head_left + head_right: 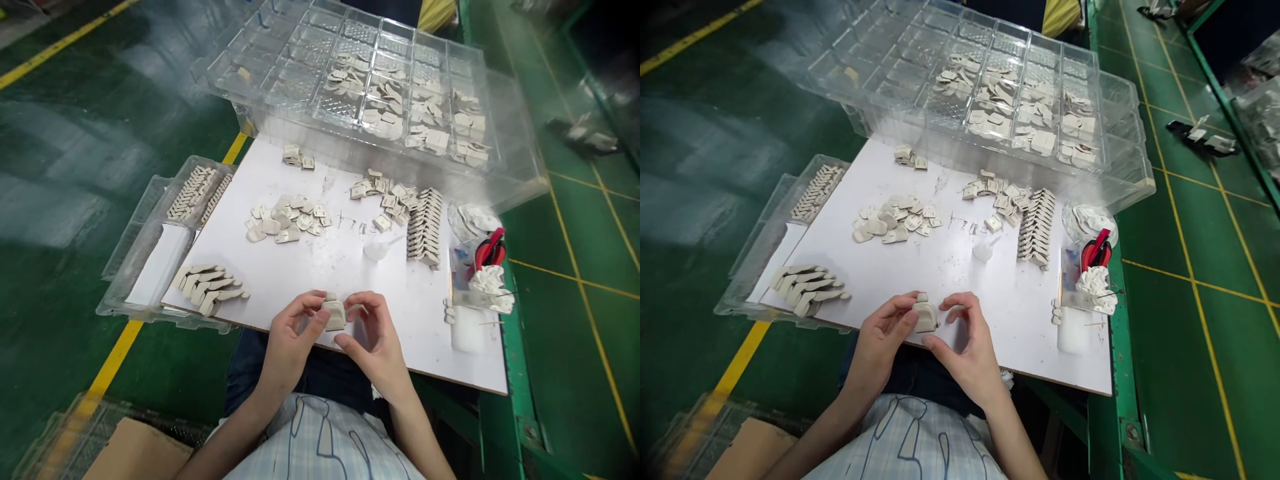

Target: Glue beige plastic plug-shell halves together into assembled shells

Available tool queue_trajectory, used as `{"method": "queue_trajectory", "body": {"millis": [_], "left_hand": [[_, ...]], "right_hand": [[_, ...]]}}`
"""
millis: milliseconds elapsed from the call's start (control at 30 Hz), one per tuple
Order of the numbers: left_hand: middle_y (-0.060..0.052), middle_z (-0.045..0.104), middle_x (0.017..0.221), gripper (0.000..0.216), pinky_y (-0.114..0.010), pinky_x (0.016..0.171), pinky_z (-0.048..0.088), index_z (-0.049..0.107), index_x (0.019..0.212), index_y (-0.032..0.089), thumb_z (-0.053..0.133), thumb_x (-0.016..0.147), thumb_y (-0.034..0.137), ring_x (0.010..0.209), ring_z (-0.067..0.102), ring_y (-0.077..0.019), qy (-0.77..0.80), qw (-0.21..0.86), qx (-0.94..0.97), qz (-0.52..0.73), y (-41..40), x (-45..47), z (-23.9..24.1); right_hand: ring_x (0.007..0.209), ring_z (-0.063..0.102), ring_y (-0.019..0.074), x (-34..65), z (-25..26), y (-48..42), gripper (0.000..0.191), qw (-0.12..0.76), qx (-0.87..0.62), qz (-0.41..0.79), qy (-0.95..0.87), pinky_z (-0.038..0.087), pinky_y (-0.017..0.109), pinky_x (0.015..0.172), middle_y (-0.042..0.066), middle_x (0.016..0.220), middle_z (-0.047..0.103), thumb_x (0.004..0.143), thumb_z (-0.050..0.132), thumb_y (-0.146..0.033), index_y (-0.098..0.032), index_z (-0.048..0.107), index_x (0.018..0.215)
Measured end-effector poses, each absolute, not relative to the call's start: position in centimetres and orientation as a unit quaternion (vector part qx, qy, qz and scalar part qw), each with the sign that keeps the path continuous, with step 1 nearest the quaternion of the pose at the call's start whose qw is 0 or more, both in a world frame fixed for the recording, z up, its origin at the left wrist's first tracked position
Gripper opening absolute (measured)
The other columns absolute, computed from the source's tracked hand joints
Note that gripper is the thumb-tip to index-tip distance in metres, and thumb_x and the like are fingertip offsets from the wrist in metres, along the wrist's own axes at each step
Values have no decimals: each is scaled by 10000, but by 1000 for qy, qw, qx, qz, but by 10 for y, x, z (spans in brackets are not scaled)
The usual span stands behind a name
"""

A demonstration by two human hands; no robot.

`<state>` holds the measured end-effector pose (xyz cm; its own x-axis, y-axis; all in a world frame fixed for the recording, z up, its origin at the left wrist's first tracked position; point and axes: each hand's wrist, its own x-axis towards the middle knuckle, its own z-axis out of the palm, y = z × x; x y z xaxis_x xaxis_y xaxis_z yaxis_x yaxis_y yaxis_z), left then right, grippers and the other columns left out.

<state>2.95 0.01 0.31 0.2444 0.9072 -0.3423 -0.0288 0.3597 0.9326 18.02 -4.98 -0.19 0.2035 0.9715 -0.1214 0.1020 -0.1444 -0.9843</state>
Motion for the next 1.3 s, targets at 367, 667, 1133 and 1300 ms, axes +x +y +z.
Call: {"method": "queue_trajectory", "body": {"millis": [367,667,1133,1300], "left_hand": [[-97,579,1113,449,-360,878,529,781,929,214,712,804,640,1025,590,-252,360,754,426,347,12,16,6],[-92,606,1082,540,-330,804,482,695,962,224,835,661,650,918,547,-207,297,815,290,405,27,11,-10],[-41,637,878,573,-313,844,392,807,939,168,996,486,464,879,514,-157,354,829,120,416,40,22,-17],[-37,649,860,536,-313,854,395,816,923,178,985,508,472,848,511,-152,349,833,130,409,40,20,-17]], "right_hand": [[805,568,180,175,2,-37,281,510,-510,562,-406,494,300,727,33,866,611,877,705,-503,-229,682,937],[828,631,199,197,53,-13,246,414,-589,403,-565,534,340,757,48,946,684,879,738,-422,-281,733,1081],[873,689,268,281,29,180,378,1,-616,0,-788,495,342,657,143,1177,665,846,675,-177,-171,676,1223],[1058,655,281,281,56,161,231,41,-603,-19,-797,505,345,761,144,1178,672,959,518,-193,-181,682,1122]]}}
